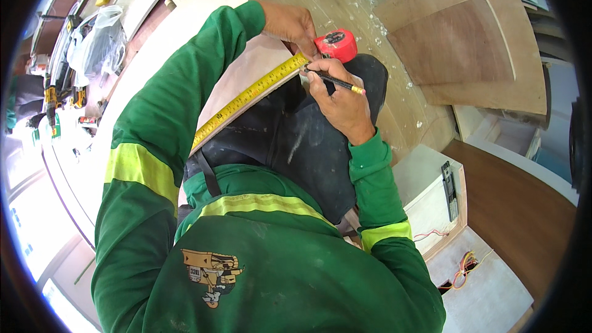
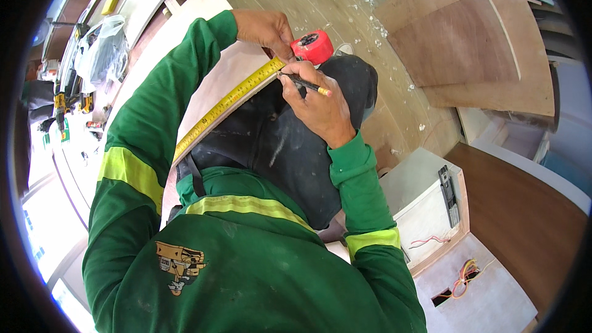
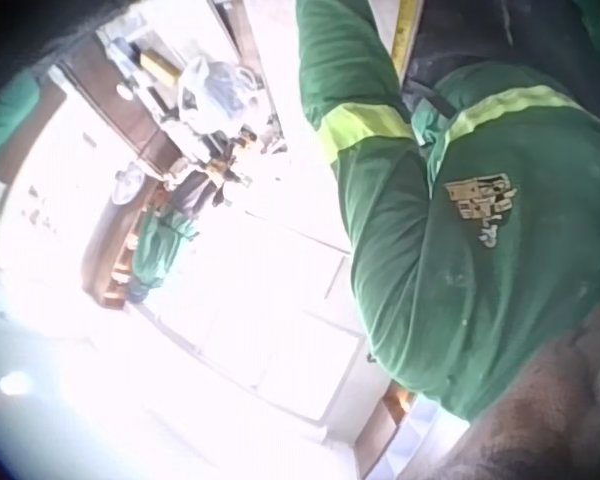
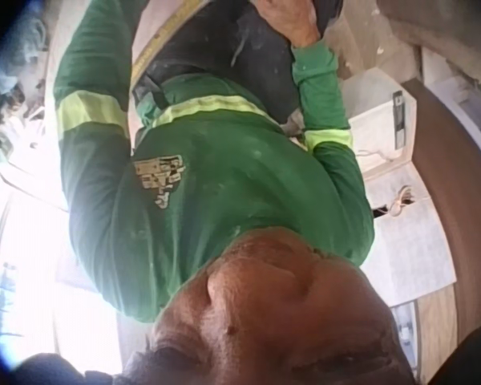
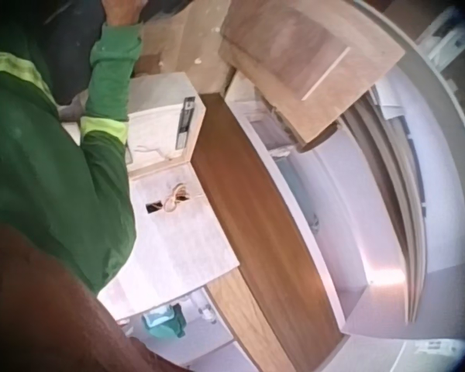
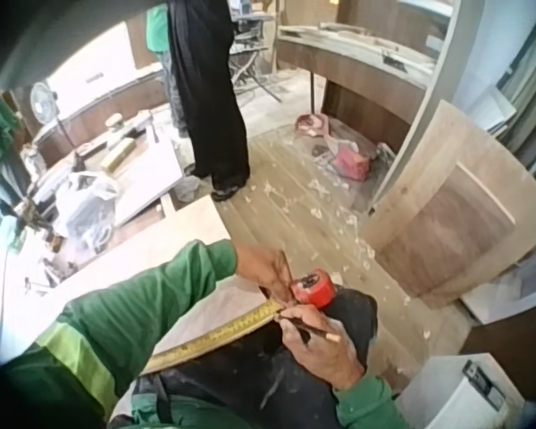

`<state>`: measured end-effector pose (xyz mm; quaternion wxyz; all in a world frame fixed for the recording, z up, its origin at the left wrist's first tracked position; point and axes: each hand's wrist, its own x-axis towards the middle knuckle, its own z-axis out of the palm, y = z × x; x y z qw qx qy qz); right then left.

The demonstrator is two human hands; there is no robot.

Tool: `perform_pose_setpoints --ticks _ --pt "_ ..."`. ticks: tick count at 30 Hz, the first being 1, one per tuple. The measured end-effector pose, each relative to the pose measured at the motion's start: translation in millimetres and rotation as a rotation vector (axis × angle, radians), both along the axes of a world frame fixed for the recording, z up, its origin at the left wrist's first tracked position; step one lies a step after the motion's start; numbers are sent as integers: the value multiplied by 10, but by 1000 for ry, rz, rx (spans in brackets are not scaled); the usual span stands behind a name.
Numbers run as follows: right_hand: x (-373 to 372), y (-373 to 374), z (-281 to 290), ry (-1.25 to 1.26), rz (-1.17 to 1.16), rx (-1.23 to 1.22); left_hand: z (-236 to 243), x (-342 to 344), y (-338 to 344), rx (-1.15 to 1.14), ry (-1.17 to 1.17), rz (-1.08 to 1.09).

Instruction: The person measures a wooden board using a tape measure and marks it with a pencil. They then use a metal ruler to draw straight lines on the board. The person also uses a hand saw to cut the board along the marked lines.

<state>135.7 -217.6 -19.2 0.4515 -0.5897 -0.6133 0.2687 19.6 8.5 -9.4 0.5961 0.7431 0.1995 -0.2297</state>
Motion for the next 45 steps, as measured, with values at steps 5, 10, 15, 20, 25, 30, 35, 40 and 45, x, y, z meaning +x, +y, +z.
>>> perform_pose_setpoints --ticks 5,10,15,20,25,30,35,40,45 --pt "-8 -5 -12 -19 -9 -31 -7 -1 8 -12 -17 -13" --pt "-21 0 -8 -35 -12 -14 -1 -3 19 -20 -2 -21" --pt "-37 0 2 -52 -22 -30 10 -20 6 -5 -33 -19" --pt "-37 14 -7 -69 -19 22 29 -17 10 -24 -18 -22" --pt "-42 12 -7 -78 -13 24 38 -21 0 -67 -31 -17" --pt "-50 12 -3 -80 -21 36 39 -21 4 -74 -27 -19" --pt "-50 20 -18 -82 -12 61 26 -18 16 -7 -41 -35" --pt "-38 10 -44 -58 -17 42 16 -14 14 -13 -43 -23" --pt "-22 10 -70 -40 -1 33 47 -8 16 -3 -20 -29"
